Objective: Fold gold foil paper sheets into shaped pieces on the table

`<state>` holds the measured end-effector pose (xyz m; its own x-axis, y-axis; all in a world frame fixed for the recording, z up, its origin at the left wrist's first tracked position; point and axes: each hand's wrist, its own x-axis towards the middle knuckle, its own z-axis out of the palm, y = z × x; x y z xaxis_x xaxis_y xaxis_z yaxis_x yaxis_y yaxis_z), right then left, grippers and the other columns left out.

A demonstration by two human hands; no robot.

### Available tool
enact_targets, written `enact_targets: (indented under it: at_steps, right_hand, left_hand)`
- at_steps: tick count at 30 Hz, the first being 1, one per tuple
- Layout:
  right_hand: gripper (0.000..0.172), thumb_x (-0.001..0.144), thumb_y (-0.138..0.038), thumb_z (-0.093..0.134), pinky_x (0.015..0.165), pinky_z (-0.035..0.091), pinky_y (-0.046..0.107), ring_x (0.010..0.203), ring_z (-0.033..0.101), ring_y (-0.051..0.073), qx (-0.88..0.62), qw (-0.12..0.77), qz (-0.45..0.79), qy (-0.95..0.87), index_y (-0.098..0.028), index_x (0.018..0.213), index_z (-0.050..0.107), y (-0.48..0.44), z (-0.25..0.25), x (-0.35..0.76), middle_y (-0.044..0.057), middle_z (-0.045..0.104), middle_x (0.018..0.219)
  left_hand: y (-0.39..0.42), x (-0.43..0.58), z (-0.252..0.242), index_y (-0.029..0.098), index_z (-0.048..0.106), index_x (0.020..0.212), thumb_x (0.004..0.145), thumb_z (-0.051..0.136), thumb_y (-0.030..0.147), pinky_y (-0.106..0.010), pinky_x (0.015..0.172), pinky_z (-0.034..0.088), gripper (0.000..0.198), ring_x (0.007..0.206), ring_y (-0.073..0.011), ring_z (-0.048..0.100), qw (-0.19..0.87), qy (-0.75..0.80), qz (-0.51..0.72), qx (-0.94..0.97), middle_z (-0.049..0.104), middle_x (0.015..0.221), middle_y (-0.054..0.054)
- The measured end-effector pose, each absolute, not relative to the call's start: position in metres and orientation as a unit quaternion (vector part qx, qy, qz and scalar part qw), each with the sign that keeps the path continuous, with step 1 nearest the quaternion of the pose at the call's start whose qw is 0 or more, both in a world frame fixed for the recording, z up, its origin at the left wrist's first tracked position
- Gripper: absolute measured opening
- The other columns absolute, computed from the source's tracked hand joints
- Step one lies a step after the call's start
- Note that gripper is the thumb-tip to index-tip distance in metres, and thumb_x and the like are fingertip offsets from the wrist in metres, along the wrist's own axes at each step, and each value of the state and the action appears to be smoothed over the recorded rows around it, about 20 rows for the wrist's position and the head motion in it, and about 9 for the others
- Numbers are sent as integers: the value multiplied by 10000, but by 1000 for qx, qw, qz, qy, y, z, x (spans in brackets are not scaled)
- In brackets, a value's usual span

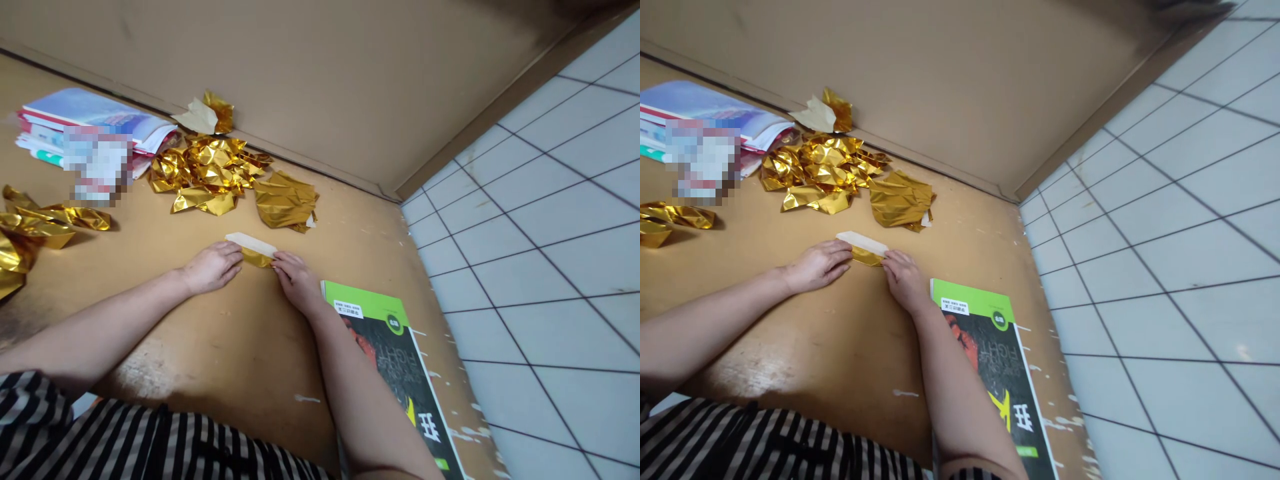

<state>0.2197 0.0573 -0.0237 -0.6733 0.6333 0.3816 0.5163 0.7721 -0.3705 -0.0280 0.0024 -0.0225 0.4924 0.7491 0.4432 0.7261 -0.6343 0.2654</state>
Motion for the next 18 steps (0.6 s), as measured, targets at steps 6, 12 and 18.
enact_targets:
  at_steps: [6, 12, 18]
  right_hand:
    - [199, 934, -205, 462, 812, 499, 384, 890, 595, 213, -279, 242, 133, -920, -224, 910, 659, 39, -5, 207, 74, 691, 899]
    - [159, 905, -201, 500, 797, 469, 372, 871, 577, 215, -331, 204, 170, -906, -233, 899, 655, 39, -8, 203, 55, 668, 873]
    - [144, 892, -241, 516, 794, 440, 374, 872, 581, 223, -436, 184, 161, -866, -232, 833, 647, 45, -10, 202, 55, 663, 856]
  left_hand:
    - [-7, -18, -14, 178, 601, 1157, 938, 426, 224, -387, 955, 513, 284, 1075, -218, 625, 63, 356, 266, 894, 676, 1126, -101]
    - [-9, -16, -11, 174, 605, 1142, 930, 428, 202, -381, 955, 505, 278, 1079, -223, 620, 103, 339, 220, 909, 683, 1116, -105]
    - [-9, -18, -11, 155, 592, 1166, 932, 418, 182, -363, 941, 505, 293, 1063, -221, 621, 93, 327, 229, 912, 679, 1100, -113]
